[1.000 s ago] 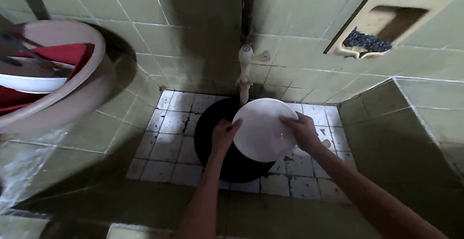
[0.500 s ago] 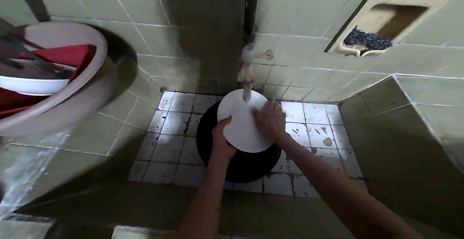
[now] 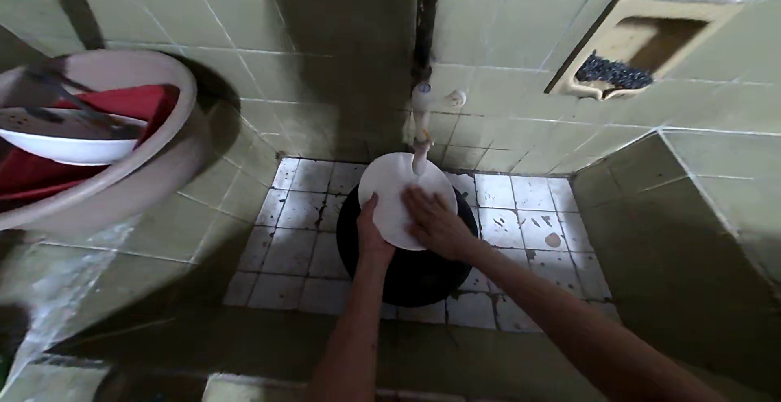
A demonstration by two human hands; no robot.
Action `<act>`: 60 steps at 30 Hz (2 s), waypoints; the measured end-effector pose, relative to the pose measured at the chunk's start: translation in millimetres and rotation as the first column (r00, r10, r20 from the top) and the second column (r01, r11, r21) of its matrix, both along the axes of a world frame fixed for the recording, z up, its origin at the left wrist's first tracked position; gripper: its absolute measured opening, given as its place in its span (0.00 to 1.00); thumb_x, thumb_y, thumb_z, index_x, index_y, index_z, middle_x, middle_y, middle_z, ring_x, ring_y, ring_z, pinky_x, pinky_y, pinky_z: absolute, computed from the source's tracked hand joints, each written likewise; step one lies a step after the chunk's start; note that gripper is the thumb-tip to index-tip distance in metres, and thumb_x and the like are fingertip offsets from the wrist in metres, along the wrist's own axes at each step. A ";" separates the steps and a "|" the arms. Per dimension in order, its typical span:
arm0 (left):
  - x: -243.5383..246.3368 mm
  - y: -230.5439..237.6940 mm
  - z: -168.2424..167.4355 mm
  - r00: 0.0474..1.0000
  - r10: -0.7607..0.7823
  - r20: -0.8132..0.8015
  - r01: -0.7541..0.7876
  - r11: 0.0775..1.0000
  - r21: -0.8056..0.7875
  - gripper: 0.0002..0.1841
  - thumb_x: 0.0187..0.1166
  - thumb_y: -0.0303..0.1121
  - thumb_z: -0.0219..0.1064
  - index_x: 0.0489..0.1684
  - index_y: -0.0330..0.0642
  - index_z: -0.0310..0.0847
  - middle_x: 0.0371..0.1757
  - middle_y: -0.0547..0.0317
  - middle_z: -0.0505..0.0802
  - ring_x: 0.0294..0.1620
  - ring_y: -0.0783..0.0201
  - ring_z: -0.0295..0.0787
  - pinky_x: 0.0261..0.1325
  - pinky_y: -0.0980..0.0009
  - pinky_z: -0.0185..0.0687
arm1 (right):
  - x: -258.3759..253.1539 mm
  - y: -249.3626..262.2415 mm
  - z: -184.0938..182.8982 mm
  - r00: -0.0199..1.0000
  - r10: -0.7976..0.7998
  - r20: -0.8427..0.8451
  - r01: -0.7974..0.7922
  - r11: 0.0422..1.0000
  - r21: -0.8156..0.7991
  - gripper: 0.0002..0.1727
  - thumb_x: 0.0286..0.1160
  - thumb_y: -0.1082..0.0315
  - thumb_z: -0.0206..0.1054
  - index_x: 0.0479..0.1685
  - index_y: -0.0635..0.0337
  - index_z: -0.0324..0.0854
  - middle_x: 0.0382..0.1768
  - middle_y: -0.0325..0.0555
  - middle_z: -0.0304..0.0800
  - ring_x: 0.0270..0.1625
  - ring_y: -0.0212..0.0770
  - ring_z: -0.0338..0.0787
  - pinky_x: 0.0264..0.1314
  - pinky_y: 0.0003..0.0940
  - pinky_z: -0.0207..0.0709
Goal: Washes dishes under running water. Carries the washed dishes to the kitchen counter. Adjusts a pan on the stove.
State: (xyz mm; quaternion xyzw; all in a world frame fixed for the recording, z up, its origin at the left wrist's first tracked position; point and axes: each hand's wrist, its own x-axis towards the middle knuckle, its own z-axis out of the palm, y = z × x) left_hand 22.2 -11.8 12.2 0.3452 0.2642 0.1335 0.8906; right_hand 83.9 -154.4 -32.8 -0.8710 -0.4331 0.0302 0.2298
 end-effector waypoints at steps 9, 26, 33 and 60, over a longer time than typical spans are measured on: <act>-6.5 -7.8 -0.3 0.986 -0.164 -0.039 0.169 0.965 0.199 0.26 0.94 0.53 0.41 0.80 0.51 0.70 0.64 0.59 0.90 0.61 0.66 0.88 0.62 0.60 0.87 | -8.4 54.0 2.6 0.990 -0.138 0.008 0.135 0.981 0.142 0.34 0.93 0.54 0.46 0.92 0.65 0.55 0.93 0.56 0.53 0.96 0.55 0.48 0.95 0.65 0.33; 62.9 4.3 -0.2 0.701 -0.693 -0.166 0.673 0.566 0.477 0.24 0.93 0.33 0.43 0.85 0.40 0.65 0.78 0.51 0.81 0.71 0.62 0.82 0.73 0.61 0.77 | -52.6 -104.7 68.3 0.969 -0.095 0.227 0.012 0.940 0.341 0.13 0.80 0.70 0.60 0.48 0.55 0.92 0.51 0.40 0.98 0.56 0.38 0.96 0.62 0.39 0.89; 73.8 -18.5 0.8 0.809 -0.509 -0.296 0.588 0.685 0.429 0.32 0.91 0.58 0.48 0.77 0.39 0.72 0.62 0.44 0.89 0.60 0.53 0.88 0.64 0.50 0.84 | -17.3 -101.7 103.4 0.395 -0.223 -0.891 0.894 0.318 0.317 0.08 0.84 0.66 0.63 0.49 0.57 0.85 0.27 0.36 0.86 0.23 0.27 0.80 0.25 0.24 0.75; 11.9 13.3 -12.9 0.974 -0.160 -0.159 0.181 0.975 0.129 0.18 0.93 0.34 0.50 0.77 0.40 0.68 0.59 0.50 0.88 0.52 0.62 0.89 0.56 0.63 0.86 | -15.6 -51.3 -10.5 0.956 0.094 0.278 -0.104 0.994 0.021 0.50 0.63 0.58 0.82 0.91 0.45 0.62 0.92 0.52 0.58 0.93 0.56 0.57 0.90 0.68 0.52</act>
